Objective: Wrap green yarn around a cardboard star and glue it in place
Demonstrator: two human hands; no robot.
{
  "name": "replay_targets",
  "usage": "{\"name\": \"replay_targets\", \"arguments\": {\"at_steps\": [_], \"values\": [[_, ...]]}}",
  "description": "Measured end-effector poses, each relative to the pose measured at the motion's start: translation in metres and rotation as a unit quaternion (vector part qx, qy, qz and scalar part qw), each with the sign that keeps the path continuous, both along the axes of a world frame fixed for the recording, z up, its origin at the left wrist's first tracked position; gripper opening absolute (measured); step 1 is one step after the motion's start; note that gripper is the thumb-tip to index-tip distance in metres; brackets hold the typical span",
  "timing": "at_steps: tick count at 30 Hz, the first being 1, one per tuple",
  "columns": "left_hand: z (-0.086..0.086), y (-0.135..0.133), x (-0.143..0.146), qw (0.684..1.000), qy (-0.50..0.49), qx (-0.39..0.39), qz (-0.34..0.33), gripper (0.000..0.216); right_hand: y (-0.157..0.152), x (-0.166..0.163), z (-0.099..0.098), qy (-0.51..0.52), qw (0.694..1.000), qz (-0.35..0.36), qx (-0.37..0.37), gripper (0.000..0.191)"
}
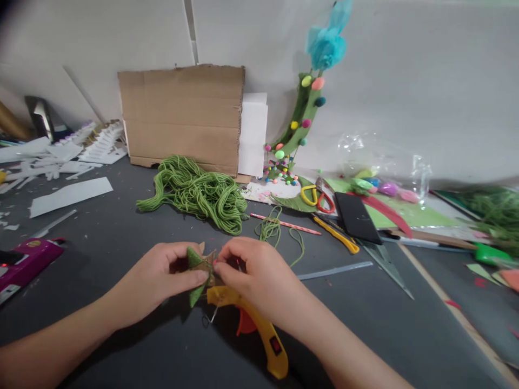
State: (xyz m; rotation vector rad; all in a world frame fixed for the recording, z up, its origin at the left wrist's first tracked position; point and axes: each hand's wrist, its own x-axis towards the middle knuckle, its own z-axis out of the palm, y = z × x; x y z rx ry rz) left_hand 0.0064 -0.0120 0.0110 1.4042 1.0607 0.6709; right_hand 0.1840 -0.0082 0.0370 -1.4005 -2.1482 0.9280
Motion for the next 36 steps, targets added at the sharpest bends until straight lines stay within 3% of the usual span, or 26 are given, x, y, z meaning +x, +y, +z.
{"name": "replay_targets", "arguments": {"at_steps": [5,11,17,21,25,29,36], "values": [[0.002,-0.001,0.003,0.991,0.084,0.099,0.019,0.016,-0.006,-0.008,0.002,0.007,0.999,-0.048,-0.014,0.019],[0.003,-0.001,0.004,0.983,0.106,0.136,0.064,0.017,-0.012,-0.01,-0.002,0.011,0.998,-0.057,0.035,0.016],[0.001,0.002,0.003,0.988,0.057,0.091,0.115,0.013,-0.024,-0.012,-0.01,-0.043,0.98,-0.044,0.19,0.015],[-0.002,0.003,0.002,0.989,0.005,0.047,0.137,0.013,-0.026,-0.015,-0.018,-0.057,0.945,-0.008,0.321,0.019],[-0.005,0.002,0.001,0.987,-0.051,0.005,0.15,0.014,-0.026,-0.017,-0.025,-0.104,0.908,0.013,0.405,0.02],[-0.008,0.004,0.0,0.983,-0.091,-0.011,0.159,0.015,-0.026,-0.016,-0.03,-0.116,0.902,0.024,0.416,0.021],[-0.007,0.0,0.001,0.973,-0.168,-0.048,0.154,0.011,-0.026,-0.016,-0.035,-0.068,0.92,0.027,0.386,0.023]]}}
